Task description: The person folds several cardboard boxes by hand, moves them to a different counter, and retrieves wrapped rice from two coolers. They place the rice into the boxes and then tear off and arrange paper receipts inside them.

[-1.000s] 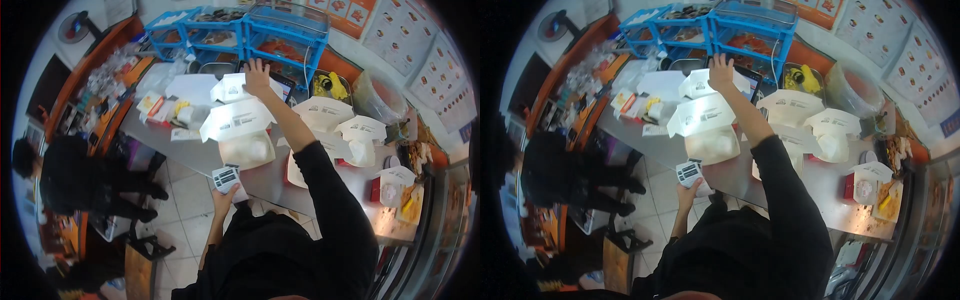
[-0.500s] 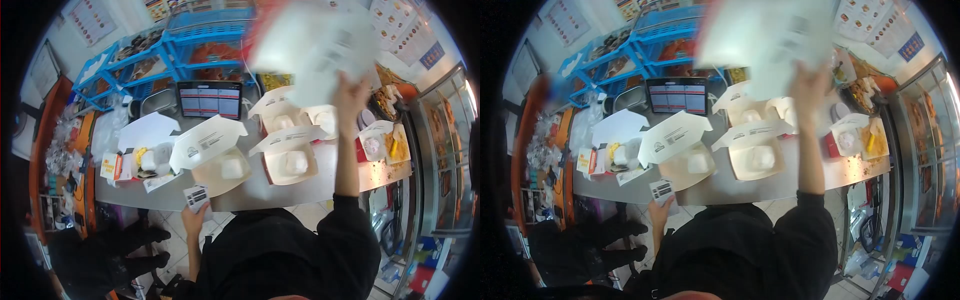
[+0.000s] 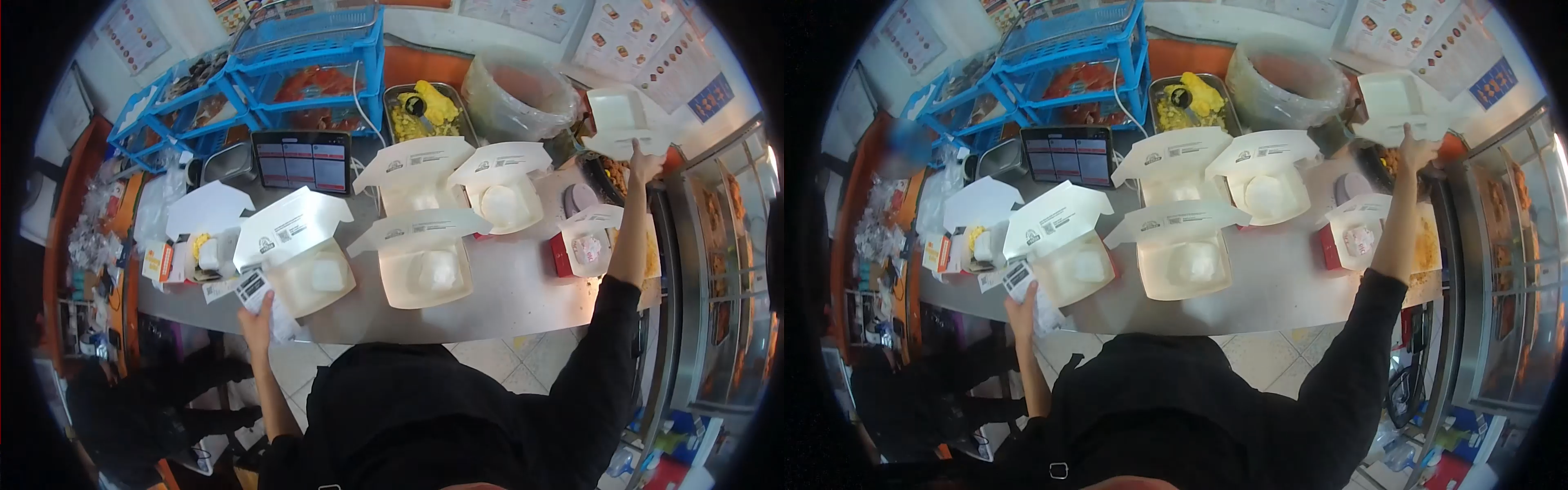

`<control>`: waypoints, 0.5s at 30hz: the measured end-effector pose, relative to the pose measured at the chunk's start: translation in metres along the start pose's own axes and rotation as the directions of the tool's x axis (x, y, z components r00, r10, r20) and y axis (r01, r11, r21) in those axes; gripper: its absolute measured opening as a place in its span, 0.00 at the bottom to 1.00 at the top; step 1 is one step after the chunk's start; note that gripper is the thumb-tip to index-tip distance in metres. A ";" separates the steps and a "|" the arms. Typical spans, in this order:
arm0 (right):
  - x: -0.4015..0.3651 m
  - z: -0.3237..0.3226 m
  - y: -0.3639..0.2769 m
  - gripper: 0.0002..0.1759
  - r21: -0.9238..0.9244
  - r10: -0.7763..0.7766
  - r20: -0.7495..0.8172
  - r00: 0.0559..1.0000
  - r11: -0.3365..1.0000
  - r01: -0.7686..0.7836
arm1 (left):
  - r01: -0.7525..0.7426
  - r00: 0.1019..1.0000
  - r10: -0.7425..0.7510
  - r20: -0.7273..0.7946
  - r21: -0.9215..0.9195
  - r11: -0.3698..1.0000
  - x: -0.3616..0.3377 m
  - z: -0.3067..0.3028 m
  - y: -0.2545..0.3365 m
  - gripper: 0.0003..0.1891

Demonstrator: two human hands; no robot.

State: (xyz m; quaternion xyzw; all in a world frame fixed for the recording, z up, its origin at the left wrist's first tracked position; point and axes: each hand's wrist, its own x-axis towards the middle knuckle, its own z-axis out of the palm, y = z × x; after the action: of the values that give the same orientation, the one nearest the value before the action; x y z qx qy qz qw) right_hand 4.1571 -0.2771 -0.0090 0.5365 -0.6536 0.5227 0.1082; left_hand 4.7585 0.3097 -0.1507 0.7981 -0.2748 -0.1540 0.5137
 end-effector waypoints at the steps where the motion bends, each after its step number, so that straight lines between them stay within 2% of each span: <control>1: -0.016 -0.001 -0.007 0.40 0.045 -0.113 -0.100 0.989 0.992 0.118 | 0.001 0.999 -0.001 0.045 0.007 1.000 0.006 0.002 0.001 0.16; 2: -0.037 -0.010 -0.028 0.38 0.082 -0.218 -0.208 0.954 0.967 0.239 | 0.007 1.000 -0.008 0.030 0.014 1.000 0.009 0.005 0.007 0.16; 3: -0.070 -0.033 -0.060 0.23 0.358 -0.252 -0.022 0.967 0.901 0.243 | -0.021 0.998 0.012 0.055 0.158 0.987 0.009 0.011 0.015 0.17; 4: -0.092 -0.035 -0.042 0.11 0.307 -0.216 0.408 0.887 0.947 0.090 | -0.046 0.996 0.023 0.082 0.296 0.954 0.009 0.018 0.021 0.17; 5: -0.134 -0.063 -0.074 0.10 0.361 -0.352 0.723 0.595 0.926 0.109 | -0.031 0.998 0.011 0.066 0.303 0.952 0.010 0.023 0.024 0.17; 6: -0.184 -0.066 -0.053 0.11 0.541 -0.506 0.840 0.197 0.809 -0.230 | -0.141 0.990 0.122 0.071 0.481 0.865 0.011 0.028 0.025 0.18; 7: -0.235 -0.105 -0.104 0.18 -0.037 0.032 0.999 -0.022 0.953 -0.302 | -0.234 0.970 0.223 0.099 0.639 0.733 0.010 0.032 0.025 0.19; 8: -0.266 -0.113 -0.138 0.30 -0.269 0.221 0.917 -0.333 0.958 -0.103 | -0.217 0.973 0.213 0.087 0.648 0.730 0.010 0.033 0.023 0.19; 9: -0.310 -0.115 -0.127 0.37 -0.103 0.074 0.969 -0.235 0.988 -0.115 | -0.200 0.975 0.213 0.066 0.679 0.706 0.011 0.034 0.021 0.19; 10: -0.337 -0.116 -0.134 0.36 0.022 -0.046 0.987 -0.153 0.987 -0.156 | -0.182 0.976 0.213 0.045 0.707 0.683 0.012 0.036 0.018 0.20; 11: -0.357 -0.114 -0.131 0.26 0.140 -0.154 0.986 -0.069 0.974 -0.180 | -0.164 0.975 0.222 0.015 0.719 0.675 0.013 0.038 0.014 0.18; 12: -0.370 -0.116 -0.126 0.26 0.145 -0.162 0.983 -0.083 0.973 -0.178 | -0.148 0.977 0.211 0.004 0.725 0.673 0.013 0.040 0.018 0.18; 14: -0.386 -0.122 -0.119 0.21 0.214 -0.207 0.977 0.055 0.932 -0.292 | -0.026 0.993 0.110 -0.047 0.813 0.582 0.017 0.050 0.030 0.15; 15: -0.386 -0.132 -0.125 0.21 0.204 -0.192 0.979 0.069 0.943 -0.264 | 0.027 0.995 0.062 -0.073 0.836 0.548 0.023 0.057 0.030 0.14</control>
State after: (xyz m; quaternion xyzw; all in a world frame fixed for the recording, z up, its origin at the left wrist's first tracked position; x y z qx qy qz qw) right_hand 4.3582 0.0704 -0.1525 0.7397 -0.4650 0.1183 -0.4718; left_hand 4.7389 0.2445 -0.1466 0.9497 -0.2985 0.0379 0.0867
